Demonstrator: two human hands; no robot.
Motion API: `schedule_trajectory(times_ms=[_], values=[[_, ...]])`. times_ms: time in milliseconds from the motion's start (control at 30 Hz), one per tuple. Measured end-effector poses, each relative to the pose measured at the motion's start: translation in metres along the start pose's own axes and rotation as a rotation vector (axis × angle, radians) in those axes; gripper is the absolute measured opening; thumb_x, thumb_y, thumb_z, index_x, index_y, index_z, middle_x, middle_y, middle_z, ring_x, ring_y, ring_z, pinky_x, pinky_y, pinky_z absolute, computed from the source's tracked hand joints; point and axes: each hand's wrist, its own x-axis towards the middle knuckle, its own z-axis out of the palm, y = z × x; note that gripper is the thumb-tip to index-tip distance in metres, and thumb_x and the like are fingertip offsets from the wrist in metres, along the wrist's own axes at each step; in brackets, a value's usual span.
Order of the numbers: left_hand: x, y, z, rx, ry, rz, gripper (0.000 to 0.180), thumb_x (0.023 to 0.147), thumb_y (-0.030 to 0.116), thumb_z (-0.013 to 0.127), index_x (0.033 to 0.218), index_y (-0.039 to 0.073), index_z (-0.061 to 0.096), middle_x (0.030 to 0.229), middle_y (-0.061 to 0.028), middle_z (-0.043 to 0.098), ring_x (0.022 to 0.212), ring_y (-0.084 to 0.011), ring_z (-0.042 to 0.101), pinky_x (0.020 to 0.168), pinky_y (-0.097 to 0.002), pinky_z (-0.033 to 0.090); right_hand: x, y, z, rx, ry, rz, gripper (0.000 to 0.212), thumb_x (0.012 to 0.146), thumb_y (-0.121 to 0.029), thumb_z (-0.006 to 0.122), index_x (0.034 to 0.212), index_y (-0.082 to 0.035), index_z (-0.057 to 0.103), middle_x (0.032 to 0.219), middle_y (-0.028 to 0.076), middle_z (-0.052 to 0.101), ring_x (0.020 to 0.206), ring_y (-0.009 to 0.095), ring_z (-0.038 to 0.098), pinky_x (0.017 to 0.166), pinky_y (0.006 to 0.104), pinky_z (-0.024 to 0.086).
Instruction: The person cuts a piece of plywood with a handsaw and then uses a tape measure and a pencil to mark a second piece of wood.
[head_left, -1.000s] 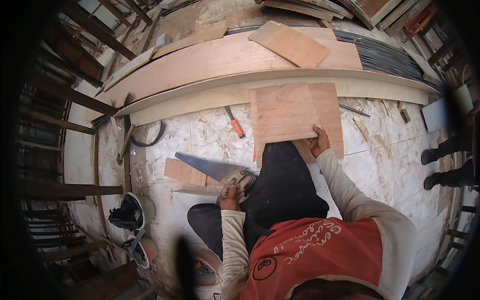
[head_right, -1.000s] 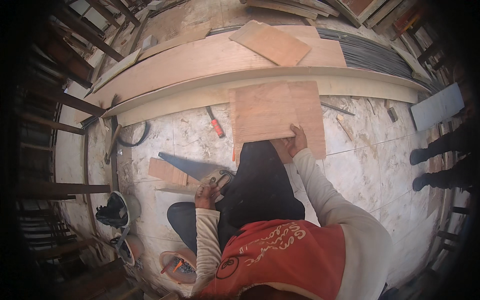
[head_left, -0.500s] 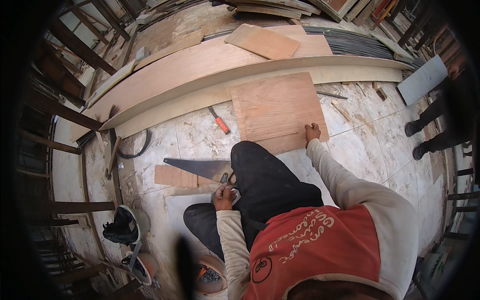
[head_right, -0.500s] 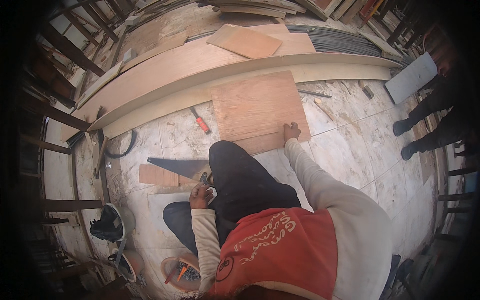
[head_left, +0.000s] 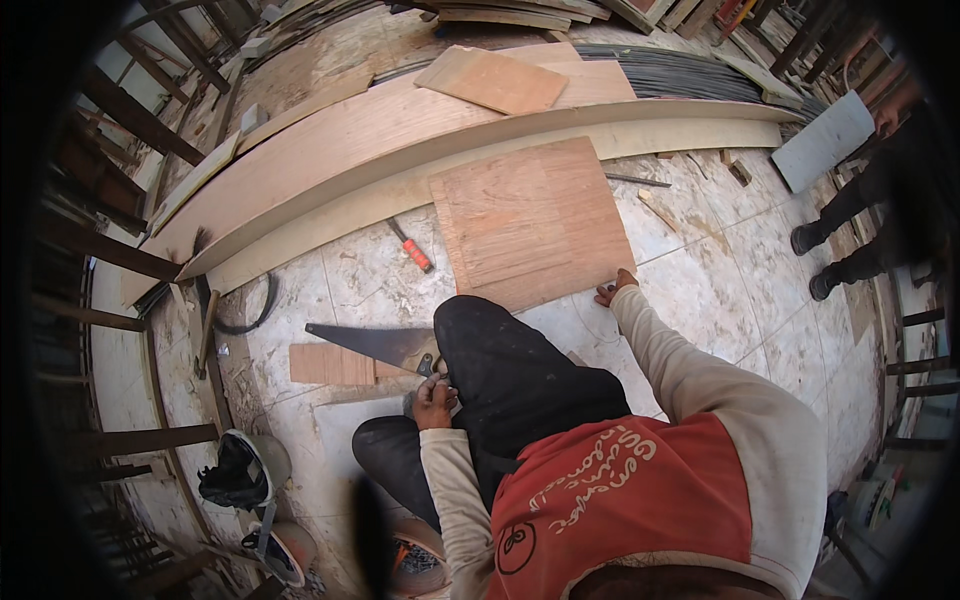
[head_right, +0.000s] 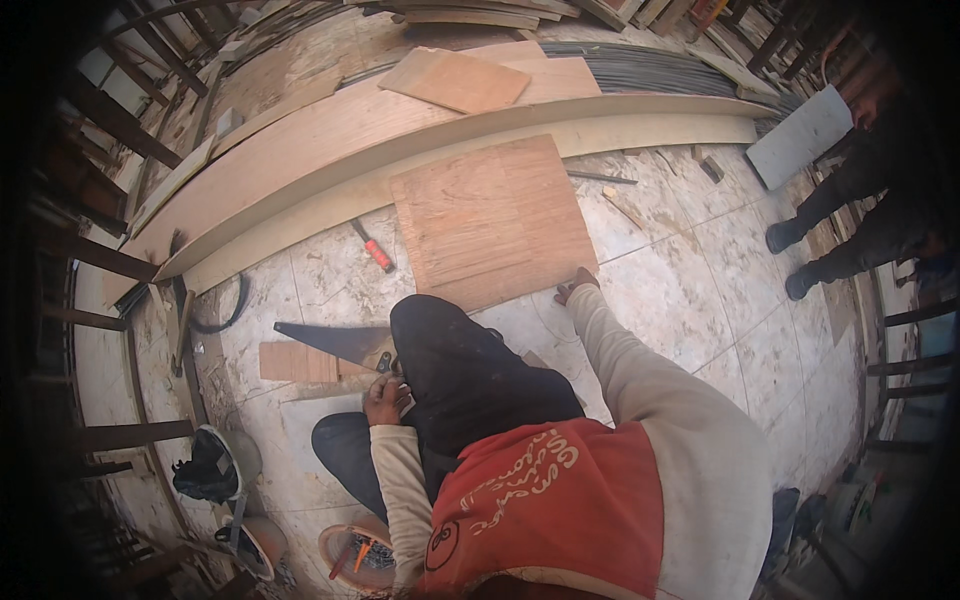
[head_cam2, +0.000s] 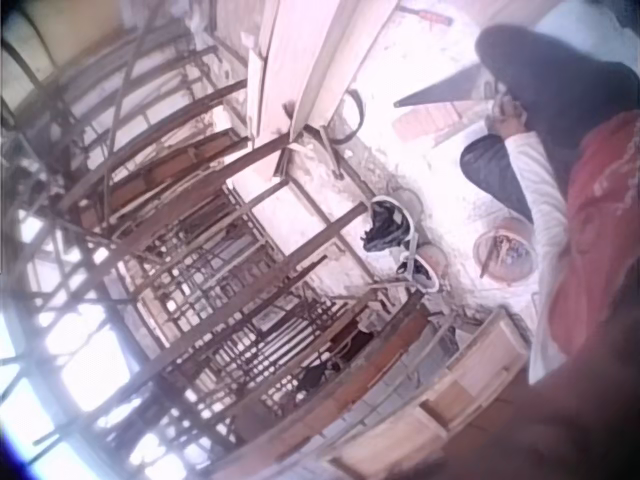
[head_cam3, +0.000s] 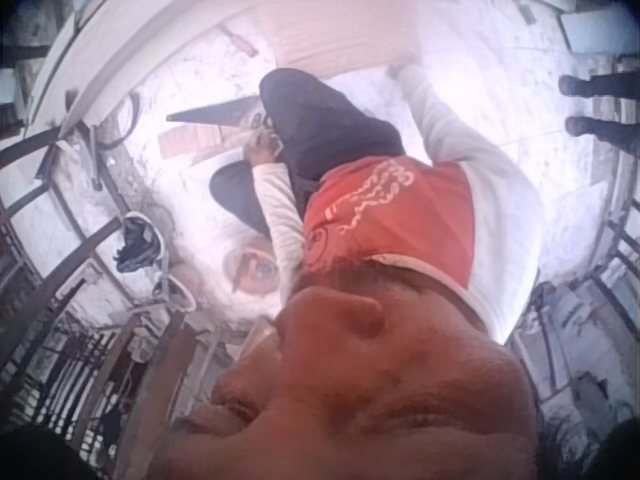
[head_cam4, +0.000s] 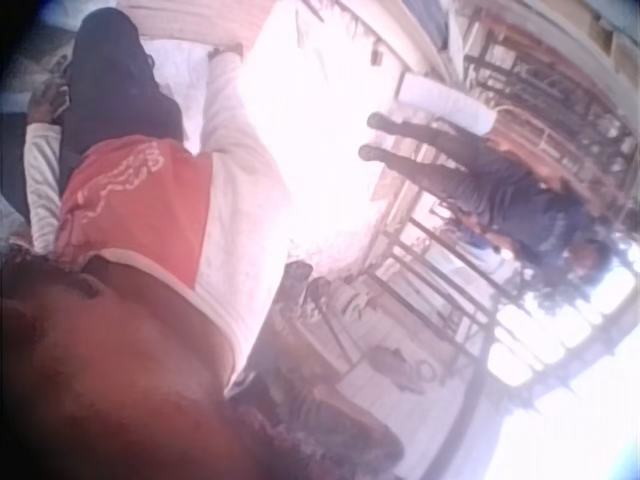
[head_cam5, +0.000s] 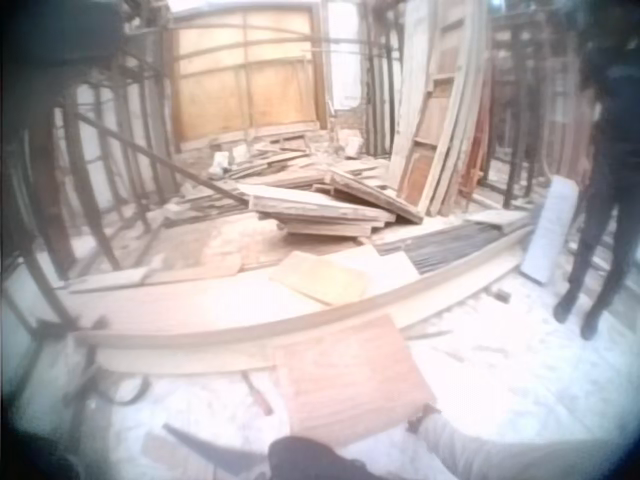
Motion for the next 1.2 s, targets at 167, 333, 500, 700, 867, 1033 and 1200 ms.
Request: schedule_trajectory(times_ms=[167,333,500,700,867,1033,1200], values=[[0.007,0.0,0.01,0.075,0.009,0.008,0.04,0.09,0.018,0.068,0.122,-0.005,0.061,0.096,-0.0062,0.067,0.072,-0.012,0.063,0.06,-0.0241,0.049,-0.02,0.027,0.025,0.082,0.012,-0.032,0.044,0.089,-0.049,0.066,0.117,-0.017,0.057,0.113,0.005,0.065,0.108,0.027,0.062,0.098,0.0613,0.043],[0.003,-0.008,-0.005,0.043,0.068,0.035,0.038,0.088,0.017,0.069,0.12,-0.004,0.063,0.089,-0.0041,0.067,0.069,-0.0105,0.061,0.059,-0.0238,0.048,-0.085,0.052,0.003,0.256,-0.496,-0.043,0.043,0.086,-0.05,0.072,0.108,-0.015,0.061,0.094,0.002,0.068,0.084,0.02,0.068,0.074,0.0405,0.06],[0.021,-0.011,-0.002,0.175,0.218,0.211,0.019,0.085,0.016,0.071,0.093,-0.001,0.069,0.074,-0.0019,0.064,0.063,-0.0099,0.055,0.059,-0.0262,0.045,-0.117,0.035,0.001,0.172,-0.678,-0.108,0.04,0.09,-0.034,0.069,0.12,-0.012,0.056,0.109,0.006,0.066,0.093,0.023,0.064,0.07,0.0352,0.053],[0.017,0.0,-0.001,0.061,0.378,0.246,0.019,0.085,0.012,0.069,0.071,0.005,0.058,0.065,0.0019,0.056,0.056,-0.0077,0.046,0.053,-0.027,0.038,-0.127,0.005,-0.008,0.174,-0.841,-0.188,0.029,0.088,-0.024,0.069,0.112,-0.011,0.06,0.102,0.005,0.07,0.084,0.022,0.069,0.06,0.0322,0.056],[0.005,0.013,-0.007,-0.094,0.484,0.27,0.013,0.087,0.012,0.068,0.078,0.005,0.06,0.068,-0.0002,0.058,0.055,-0.008,0.049,0.05,-0.0251,0.037,-0.133,-0.003,-0.028,0.142,-0.946,-0.189,0.031,0.088,-0.016,0.066,0.116,-0.006,0.059,0.115,0.01,0.069,0.105,0.026,0.068,0.081,0.0403,0.062],[-0.002,0.043,-0.001,-0.335,0.304,0.253,0.019,0.091,0.016,0.066,0.102,0.002,0.063,0.089,-0.0063,0.066,0.066,-0.0132,0.061,0.057,-0.0244,0.048,-0.164,-0.001,-0.063,0.146,-0.954,-0.195,0.04,0.087,-0.016,0.065,0.124,-0.005,0.055,0.123,0.012,0.064,0.111,0.029,0.065,0.09,0.043,0.059],[0.001,0.044,0.006,-0.208,0.257,0.177,0.028,0.092,0.025,0.067,0.109,0.002,0.064,0.092,-0.0038,0.064,0.076,-0.0119,0.06,0.066,-0.025,0.05,-0.175,-0.004,-0.082,0.202,-0.968,-0.2,0.033,0.09,-0.017,0.063,0.119,-0.004,0.059,0.124,0.012,0.066,0.112,0.029,0.066,0.087,0.0435,0.061]])
